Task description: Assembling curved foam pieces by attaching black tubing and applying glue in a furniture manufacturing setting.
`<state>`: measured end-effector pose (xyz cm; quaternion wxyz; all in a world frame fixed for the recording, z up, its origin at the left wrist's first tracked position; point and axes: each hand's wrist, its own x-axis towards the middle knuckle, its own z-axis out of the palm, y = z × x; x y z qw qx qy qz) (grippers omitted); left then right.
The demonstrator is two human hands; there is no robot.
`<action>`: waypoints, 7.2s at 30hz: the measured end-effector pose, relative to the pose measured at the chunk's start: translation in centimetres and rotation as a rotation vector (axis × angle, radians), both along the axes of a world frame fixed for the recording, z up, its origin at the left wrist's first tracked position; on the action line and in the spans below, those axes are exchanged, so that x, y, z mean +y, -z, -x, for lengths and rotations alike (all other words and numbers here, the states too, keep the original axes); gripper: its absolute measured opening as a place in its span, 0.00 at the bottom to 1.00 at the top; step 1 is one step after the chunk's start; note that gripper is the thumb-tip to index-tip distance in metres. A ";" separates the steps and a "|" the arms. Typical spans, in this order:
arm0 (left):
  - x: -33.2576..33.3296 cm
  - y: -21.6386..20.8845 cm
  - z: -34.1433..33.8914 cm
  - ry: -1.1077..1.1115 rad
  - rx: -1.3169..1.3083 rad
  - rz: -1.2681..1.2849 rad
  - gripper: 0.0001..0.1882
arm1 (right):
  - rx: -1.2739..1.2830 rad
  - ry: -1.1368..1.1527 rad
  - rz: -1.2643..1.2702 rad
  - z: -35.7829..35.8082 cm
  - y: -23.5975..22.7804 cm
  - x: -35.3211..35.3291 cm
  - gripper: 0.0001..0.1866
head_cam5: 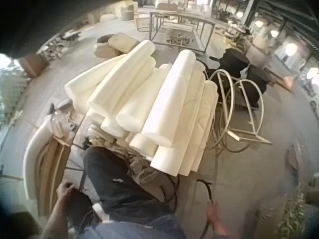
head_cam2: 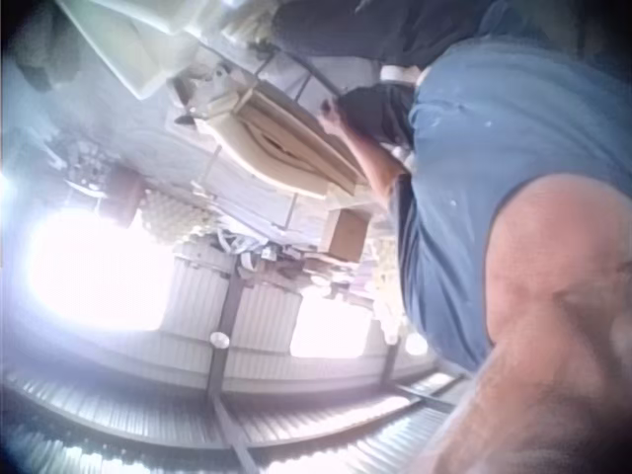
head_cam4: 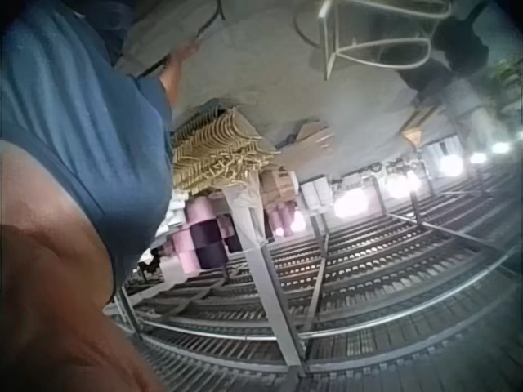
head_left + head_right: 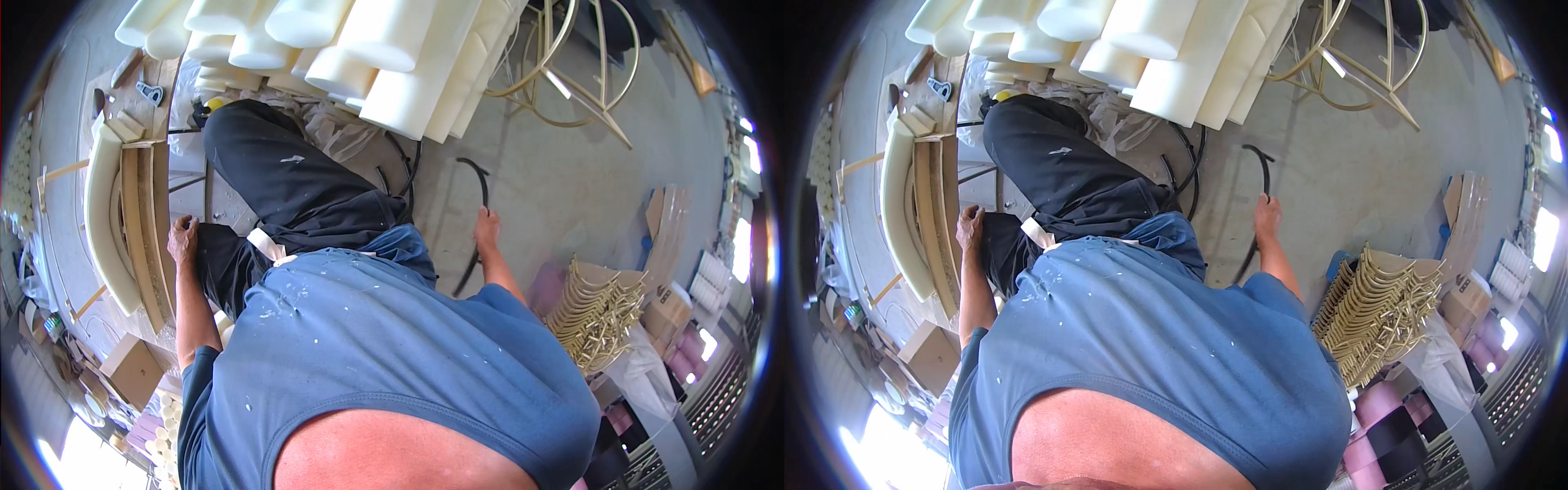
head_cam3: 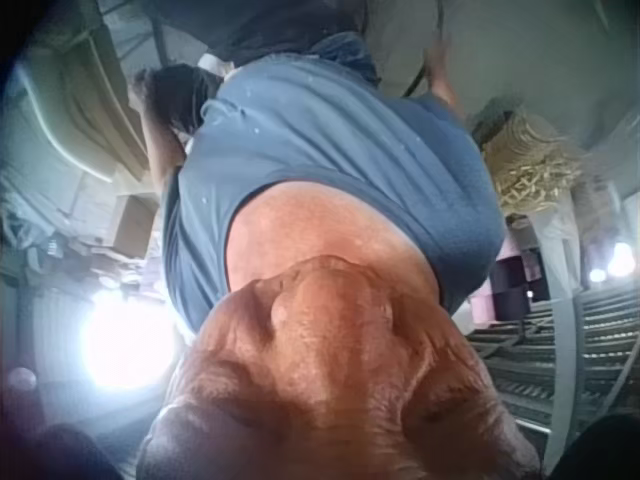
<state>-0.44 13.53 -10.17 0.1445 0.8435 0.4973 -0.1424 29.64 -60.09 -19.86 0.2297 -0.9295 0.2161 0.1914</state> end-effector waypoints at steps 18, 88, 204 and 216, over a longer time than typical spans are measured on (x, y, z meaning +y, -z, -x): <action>-3.9 -5.4 2.2 -0.194 -0.263 -0.164 0.22 | -0.150 -0.978 -0.599 -5.8 -12.3 24.0 0.14; -5.8 -7.0 6.8 -0.774 -1.488 0.150 0.36 | 0.385 -1.824 -1.009 16.6 -41.2 64.7 0.09; 4.2 -5.0 16.4 -0.786 -0.249 -0.555 0.42 | -0.404 -2.175 -0.804 8.2 -22.6 78.5 0.19; 4.9 -4.9 16.8 -0.822 -0.323 -0.564 0.38 | 0.244 -1.963 -0.215 13.5 -33.1 86.9 0.20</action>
